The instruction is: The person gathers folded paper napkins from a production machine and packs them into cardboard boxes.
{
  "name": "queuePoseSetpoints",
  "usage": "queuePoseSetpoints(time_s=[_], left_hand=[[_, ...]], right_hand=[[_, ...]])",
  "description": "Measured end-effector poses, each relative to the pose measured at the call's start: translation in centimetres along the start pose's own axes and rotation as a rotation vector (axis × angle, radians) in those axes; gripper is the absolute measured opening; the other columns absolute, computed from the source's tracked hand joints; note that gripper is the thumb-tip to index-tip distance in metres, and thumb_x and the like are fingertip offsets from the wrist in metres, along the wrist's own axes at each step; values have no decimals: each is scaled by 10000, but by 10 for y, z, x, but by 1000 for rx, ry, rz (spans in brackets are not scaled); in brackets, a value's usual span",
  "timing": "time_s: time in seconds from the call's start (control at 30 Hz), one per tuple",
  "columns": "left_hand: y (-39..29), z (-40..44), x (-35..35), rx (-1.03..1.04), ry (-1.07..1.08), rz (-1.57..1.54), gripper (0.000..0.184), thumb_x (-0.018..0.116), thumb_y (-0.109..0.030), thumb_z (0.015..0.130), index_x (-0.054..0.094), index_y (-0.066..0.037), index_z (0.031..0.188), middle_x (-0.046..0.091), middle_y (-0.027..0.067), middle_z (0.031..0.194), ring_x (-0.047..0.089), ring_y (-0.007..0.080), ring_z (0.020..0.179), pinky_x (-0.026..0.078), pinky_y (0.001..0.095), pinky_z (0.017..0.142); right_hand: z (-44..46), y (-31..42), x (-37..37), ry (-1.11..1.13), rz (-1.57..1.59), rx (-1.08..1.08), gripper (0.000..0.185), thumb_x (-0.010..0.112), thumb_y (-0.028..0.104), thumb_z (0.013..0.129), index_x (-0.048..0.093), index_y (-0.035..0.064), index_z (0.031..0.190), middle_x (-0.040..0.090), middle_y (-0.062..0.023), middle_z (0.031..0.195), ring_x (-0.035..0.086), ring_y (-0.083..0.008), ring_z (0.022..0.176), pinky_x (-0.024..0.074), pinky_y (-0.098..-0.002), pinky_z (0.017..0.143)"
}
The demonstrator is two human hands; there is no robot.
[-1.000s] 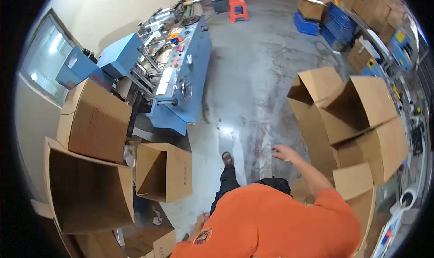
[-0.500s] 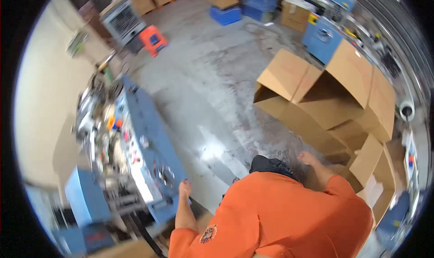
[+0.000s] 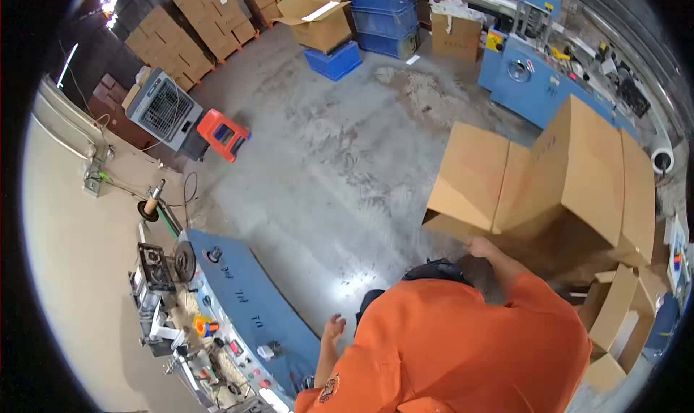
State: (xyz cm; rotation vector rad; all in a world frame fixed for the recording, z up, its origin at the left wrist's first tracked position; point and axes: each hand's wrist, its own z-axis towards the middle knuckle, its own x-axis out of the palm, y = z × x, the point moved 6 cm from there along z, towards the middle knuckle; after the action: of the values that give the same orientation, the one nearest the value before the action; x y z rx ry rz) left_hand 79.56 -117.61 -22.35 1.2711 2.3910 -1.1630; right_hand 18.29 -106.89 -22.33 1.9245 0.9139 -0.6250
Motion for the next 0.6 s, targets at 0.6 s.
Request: queuePoseSetpoints(time_s=[0.6], left_hand=[[-335, 494, -227, 21, 173, -27, 182, 496, -161, 841, 589, -29, 924, 545, 72, 616, 523, 158, 485, 422, 291, 414]], right_hand=[[240, 3, -183, -273, 57, 465, 489, 627, 424, 803, 623, 80, 1151, 638, -180, 1102, 602, -338, 1023, 459, -445, 892]])
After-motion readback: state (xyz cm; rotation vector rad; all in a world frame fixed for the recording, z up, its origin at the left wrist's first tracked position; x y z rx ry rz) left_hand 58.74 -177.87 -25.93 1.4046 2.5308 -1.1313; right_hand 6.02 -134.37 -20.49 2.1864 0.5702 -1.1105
